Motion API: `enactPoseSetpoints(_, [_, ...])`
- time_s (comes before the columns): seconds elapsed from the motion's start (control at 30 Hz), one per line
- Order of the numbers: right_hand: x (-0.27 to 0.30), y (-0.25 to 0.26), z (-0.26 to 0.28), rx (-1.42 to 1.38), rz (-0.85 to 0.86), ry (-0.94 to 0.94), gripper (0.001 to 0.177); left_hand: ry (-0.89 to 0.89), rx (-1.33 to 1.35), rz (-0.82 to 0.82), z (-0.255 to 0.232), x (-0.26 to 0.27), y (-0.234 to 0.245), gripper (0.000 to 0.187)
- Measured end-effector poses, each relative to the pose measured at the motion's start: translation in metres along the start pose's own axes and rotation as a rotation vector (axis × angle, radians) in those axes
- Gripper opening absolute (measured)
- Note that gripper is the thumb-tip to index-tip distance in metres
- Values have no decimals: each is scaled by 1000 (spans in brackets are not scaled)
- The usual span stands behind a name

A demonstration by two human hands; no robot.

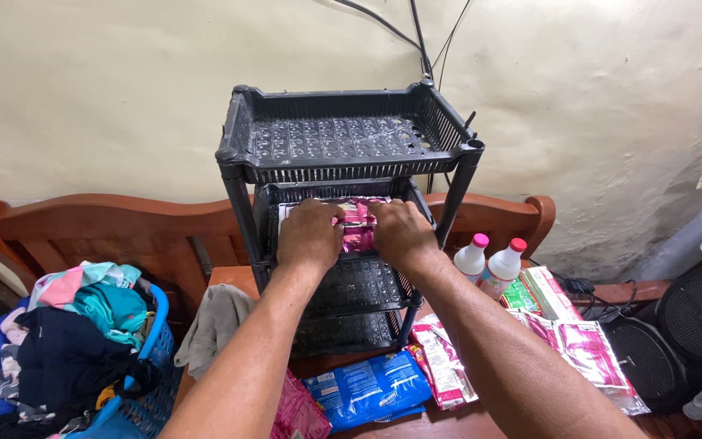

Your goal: The person uses scissors to cut individual sachets from a larger multi-pack of pink and silver foil packets. The cut sachets are then placed into a black plastic basket on a wooden table.

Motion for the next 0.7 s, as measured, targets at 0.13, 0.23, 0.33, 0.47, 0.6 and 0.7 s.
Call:
enactPoseSetpoints(0.13, [-4, -6, -7, -44, 37, -65, 16, 32, -40, 1, 0, -1, -1, 22])
enactPoseSetpoints(0.23, [-1, -10, -5, 47, 74, -29, 14, 18, -43, 4, 0, -1, -4, 20])
enactPoseSetpoints(0.33, [1, -4, 0, 30, 27, -3, 16, 12, -51, 15, 1, -2, -5, 20])
enactPoseSetpoints(0.47, [17, 17, 2, -180, -173, 2, 22, -159, -44, -181, -15, 10, 11, 25])
enactPoseSetpoints(0.6, [46, 44, 9, -425, -298, 129, 27, -324, 47, -357, -39, 39, 27, 27])
enactPoseSetpoints(0.7, [80, 60, 7, -484, -268, 218, 32, -384, 132, -360, -60, 66, 24, 25])
Point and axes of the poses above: each hand's wrist, its own x-axis away from the middle knuckle, its own y-axis out of the back of the hand, z = x × y, the point moved 9 cm from there along -x, towards the middle knuckle, and after that the axes turned 2 degrees about z, right-handed, at the moved point
